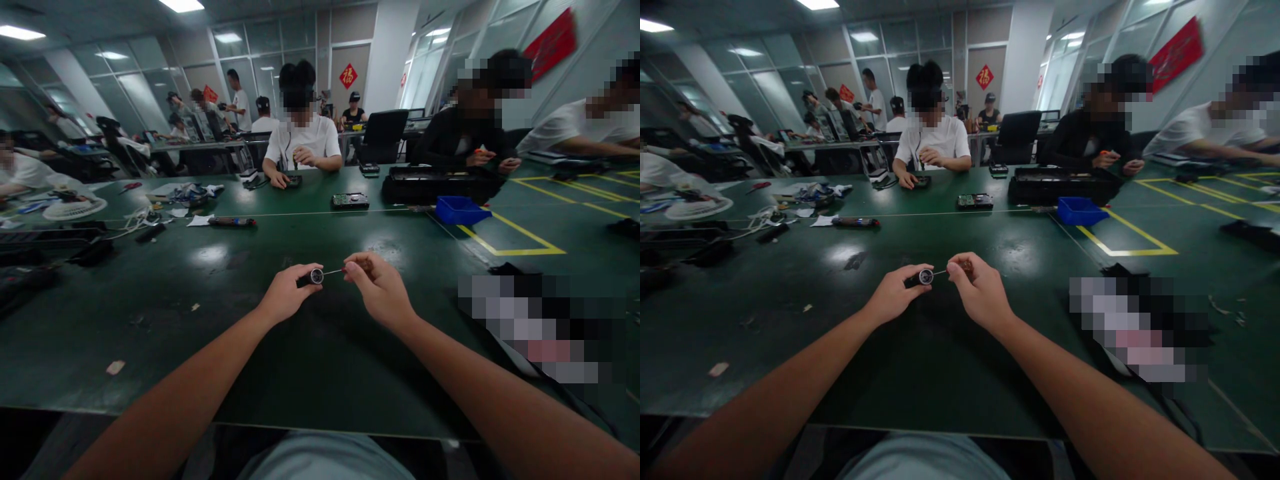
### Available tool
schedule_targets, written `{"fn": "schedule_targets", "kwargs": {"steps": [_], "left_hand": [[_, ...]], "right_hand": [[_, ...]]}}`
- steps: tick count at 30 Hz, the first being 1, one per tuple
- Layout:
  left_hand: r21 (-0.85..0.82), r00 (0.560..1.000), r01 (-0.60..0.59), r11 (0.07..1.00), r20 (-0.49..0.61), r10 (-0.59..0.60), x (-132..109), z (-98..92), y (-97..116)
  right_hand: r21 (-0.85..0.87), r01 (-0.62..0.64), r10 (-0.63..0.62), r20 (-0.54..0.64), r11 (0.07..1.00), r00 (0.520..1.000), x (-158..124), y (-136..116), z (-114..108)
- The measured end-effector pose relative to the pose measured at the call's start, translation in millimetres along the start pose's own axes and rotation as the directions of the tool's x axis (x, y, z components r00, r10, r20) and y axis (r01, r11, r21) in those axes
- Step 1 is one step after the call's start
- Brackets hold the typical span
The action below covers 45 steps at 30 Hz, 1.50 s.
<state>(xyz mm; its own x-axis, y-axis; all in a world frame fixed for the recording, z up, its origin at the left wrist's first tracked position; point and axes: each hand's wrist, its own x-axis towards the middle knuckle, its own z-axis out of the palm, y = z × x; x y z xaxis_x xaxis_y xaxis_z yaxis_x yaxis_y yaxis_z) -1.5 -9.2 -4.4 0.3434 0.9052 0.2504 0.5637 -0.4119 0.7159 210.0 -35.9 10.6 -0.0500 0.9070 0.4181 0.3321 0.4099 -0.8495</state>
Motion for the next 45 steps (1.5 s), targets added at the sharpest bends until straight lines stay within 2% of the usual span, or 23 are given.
{"fn": "schedule_targets", "kwargs": {"steps": [7,11,14,30,45], "left_hand": [[0.008,0.999,-0.027,1.0,-0.017,0.027,-0.2,0.3,-2.3],[-0.004,0.999,-0.044,0.999,0.007,0.044,-1.2,-0.1,-0.2],[-0.006,0.999,-0.049,0.999,0.021,0.049,-1.1,-0.5,-0.1],[-0.003,0.997,-0.079,0.997,-0.026,0.079,0.4,1.3,-5.0],[0.014,0.995,-0.093,0.996,-0.025,0.093,0.4,0.0,-3.9]], "right_hand": [[-0.048,0.047,-0.05,-0.069,0.998,0.996,-3.3,-4.3,-0.8],[-0.13,0.048,-0.055,-0.056,0.99,0.997,-2.7,-6.6,-2.3],[-0.124,0.05,-0.057,-0.053,0.991,0.997,-2.6,-7.1,-2.8],[-0.158,0.143,-0.155,-0.071,0.977,0.985,-5.2,-7.4,-2.3],[-0.195,0.122,-0.129,-0.025,0.973,0.991,-3.7,-9.3,-3.5]]}}
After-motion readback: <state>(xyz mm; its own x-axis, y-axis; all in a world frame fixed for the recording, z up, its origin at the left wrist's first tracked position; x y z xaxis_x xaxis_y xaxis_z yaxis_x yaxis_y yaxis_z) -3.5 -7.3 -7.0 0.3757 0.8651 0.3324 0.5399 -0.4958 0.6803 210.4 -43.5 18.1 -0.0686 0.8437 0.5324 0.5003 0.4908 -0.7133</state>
